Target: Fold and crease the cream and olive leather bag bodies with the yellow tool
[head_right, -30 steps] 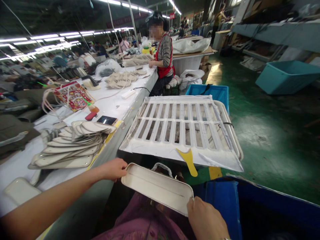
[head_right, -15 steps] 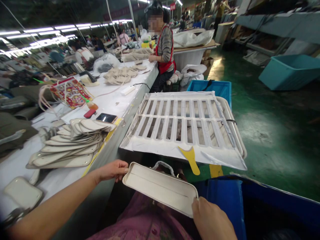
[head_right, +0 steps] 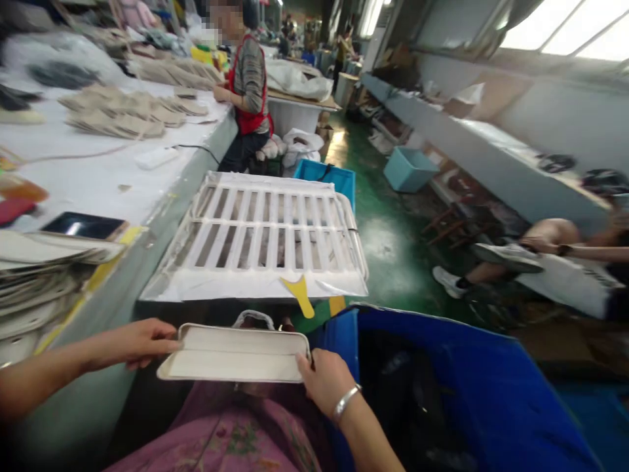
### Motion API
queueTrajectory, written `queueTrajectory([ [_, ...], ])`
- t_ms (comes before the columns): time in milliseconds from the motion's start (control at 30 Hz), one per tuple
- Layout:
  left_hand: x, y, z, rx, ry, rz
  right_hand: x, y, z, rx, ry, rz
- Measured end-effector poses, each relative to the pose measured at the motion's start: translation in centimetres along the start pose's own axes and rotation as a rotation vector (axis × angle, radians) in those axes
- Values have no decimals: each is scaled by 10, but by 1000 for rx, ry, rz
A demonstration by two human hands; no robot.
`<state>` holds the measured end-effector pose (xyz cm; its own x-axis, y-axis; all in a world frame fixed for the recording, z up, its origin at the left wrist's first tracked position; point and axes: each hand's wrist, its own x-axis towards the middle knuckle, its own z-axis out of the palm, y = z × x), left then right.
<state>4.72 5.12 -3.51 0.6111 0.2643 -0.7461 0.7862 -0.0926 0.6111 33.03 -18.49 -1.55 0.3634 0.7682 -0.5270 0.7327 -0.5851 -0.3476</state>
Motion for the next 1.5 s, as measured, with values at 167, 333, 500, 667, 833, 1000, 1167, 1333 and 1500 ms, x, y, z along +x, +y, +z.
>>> queueTrajectory([
  [167, 10, -16, 10, 71, 91, 139, 0, -3, 6, 73, 34, 109],
  [333, 13, -17, 9, 214, 243, 258, 5, -9, 8, 126, 5, 106],
  [500, -3, 5, 22, 470, 418, 272, 8, -6, 7, 247, -66, 136],
  [667, -8, 64, 85, 590, 552, 735, 8, 2, 6, 501, -178, 215],
  [833, 32, 95, 130, 842, 444, 893, 4, 2, 9, 362, -77, 149],
  [1000, 49, 94, 135, 976, 473, 879, 7, -3, 11, 80, 32, 66],
  [1167, 45, 95, 133, 989, 501, 884, 11, -5, 12, 90, 2, 60],
  [1333, 44, 95, 133, 990, 503, 878, 11, -1, 17, 196, 8, 65],
  [1500, 44, 96, 132, 1003, 482, 855, 16, 16, 18, 726, -164, 168],
])
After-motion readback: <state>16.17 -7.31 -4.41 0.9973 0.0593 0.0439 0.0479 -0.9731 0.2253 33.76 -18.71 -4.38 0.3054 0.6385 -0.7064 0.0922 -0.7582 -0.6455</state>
